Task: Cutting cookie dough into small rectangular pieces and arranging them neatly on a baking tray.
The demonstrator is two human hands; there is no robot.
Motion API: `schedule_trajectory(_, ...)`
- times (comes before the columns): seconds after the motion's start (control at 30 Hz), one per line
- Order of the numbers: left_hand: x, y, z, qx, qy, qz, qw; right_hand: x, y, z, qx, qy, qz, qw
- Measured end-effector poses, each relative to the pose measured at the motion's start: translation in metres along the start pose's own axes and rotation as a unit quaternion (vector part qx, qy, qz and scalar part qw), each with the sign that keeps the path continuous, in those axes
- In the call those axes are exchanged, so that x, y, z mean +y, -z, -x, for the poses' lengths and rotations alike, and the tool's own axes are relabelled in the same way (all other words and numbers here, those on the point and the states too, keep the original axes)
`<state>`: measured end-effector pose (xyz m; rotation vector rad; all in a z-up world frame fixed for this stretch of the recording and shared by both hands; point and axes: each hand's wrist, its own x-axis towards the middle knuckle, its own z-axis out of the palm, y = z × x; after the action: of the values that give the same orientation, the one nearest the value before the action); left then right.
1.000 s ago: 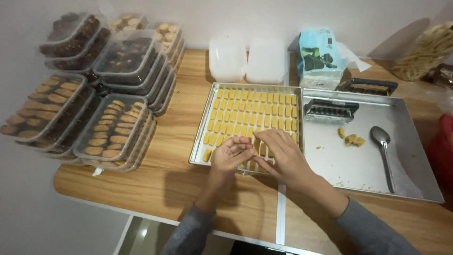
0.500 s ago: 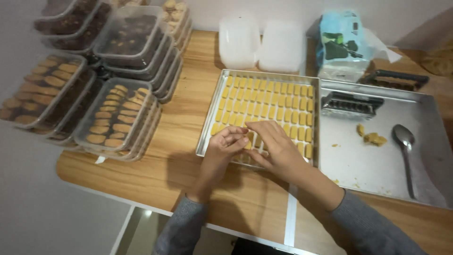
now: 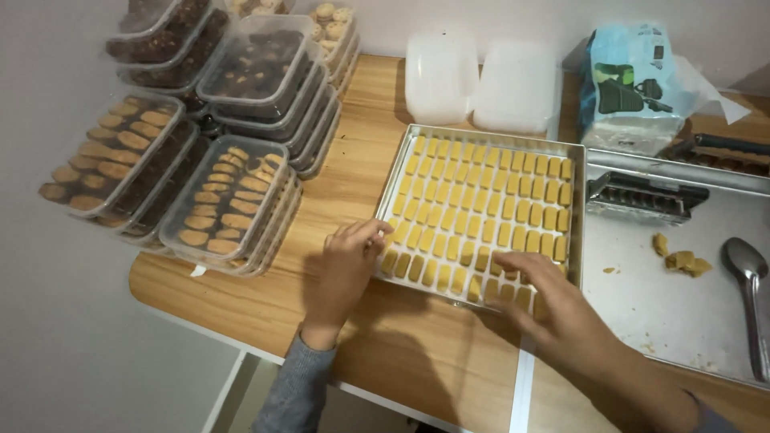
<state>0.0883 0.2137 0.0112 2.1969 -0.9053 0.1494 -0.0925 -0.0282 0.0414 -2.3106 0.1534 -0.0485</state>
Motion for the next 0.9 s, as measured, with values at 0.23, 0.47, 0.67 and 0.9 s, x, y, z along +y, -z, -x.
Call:
schedule_trajectory(0.23,-0.022,-0.032,-0.001,-0.089,0.044,-0.240,0.966,0.002,0.010,0.004,0.005,-0.059,-0.022,0.998)
schedule_trajectory(0.47,-0.013,-0.046,-0.014,-0.244,0.110,-0.351,0.898,0.003,0.004,-0.015,-0.010,0.113,-0.007,0.994)
schedule_trajectory(0.67,-0.009,-0.053,-0.011,-0.234,0.091,-0.410,0.877,-0.002,0.004,-0.019,-0.012,0.119,0.002,0.993)
schedule_trajectory(0.9,-0.009,-0.022,-0.005,-0.117,0.035,-0.337,0.934,0.000,-0.017,-0.056,0.036,0.146,0.028,0.988)
